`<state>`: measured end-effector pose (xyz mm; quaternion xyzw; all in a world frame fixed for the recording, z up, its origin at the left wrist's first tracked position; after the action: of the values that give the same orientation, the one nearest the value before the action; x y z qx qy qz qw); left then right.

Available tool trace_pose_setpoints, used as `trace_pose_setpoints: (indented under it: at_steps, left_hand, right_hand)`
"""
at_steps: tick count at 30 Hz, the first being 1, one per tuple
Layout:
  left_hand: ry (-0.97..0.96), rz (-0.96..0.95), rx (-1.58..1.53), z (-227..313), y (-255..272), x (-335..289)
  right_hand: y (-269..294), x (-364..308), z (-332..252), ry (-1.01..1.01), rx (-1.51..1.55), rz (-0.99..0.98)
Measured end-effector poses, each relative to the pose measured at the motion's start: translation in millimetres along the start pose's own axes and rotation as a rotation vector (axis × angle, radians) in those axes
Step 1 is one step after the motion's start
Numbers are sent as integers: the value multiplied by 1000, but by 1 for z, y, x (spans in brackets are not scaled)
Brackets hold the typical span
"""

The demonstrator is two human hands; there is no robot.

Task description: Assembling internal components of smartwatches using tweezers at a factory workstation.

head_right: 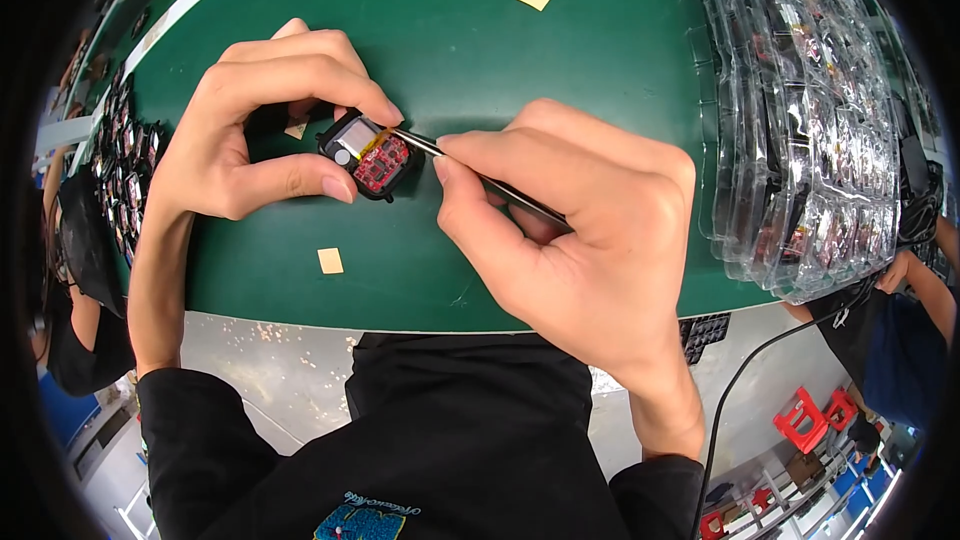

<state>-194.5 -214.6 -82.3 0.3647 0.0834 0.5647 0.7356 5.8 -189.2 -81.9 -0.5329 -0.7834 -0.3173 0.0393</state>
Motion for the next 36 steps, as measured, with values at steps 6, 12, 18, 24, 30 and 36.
trace_pose_setpoints:
  at_steps: [6,12,18,24,30,36]
  left_hand:
    - [8,6,-1,1,-1,1]
    - [-21,8,7,1,0,-1]
    - [-25,11,12,5,0,0]
    - [2,13,6,0,-1,-3]
    - [-13,9,21,2,1,-3]
    - [-46,-8,75,7,0,-2]
  right_hand:
    - [-1,-1,-1,34,24,12]
    - [0,0,-3,20,5,13]
    - [0,-2,-5,62,23,38]
    - [0,-3,-3,42,14,28]
    - [0,-3,-6,53,33,35]
    - [13,-4,3,-20,50,130]
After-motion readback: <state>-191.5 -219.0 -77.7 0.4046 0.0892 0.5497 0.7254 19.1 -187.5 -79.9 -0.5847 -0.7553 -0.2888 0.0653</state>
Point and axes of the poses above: each hand's wrist, its own x-axis towards the middle knuckle, its own y-axis out of the back of the hand, z = x × y, the point moved 8 cm from there along x, towards the middle knuckle, and after that the axes turned 11 degrees about z, right-handed, at the moved point
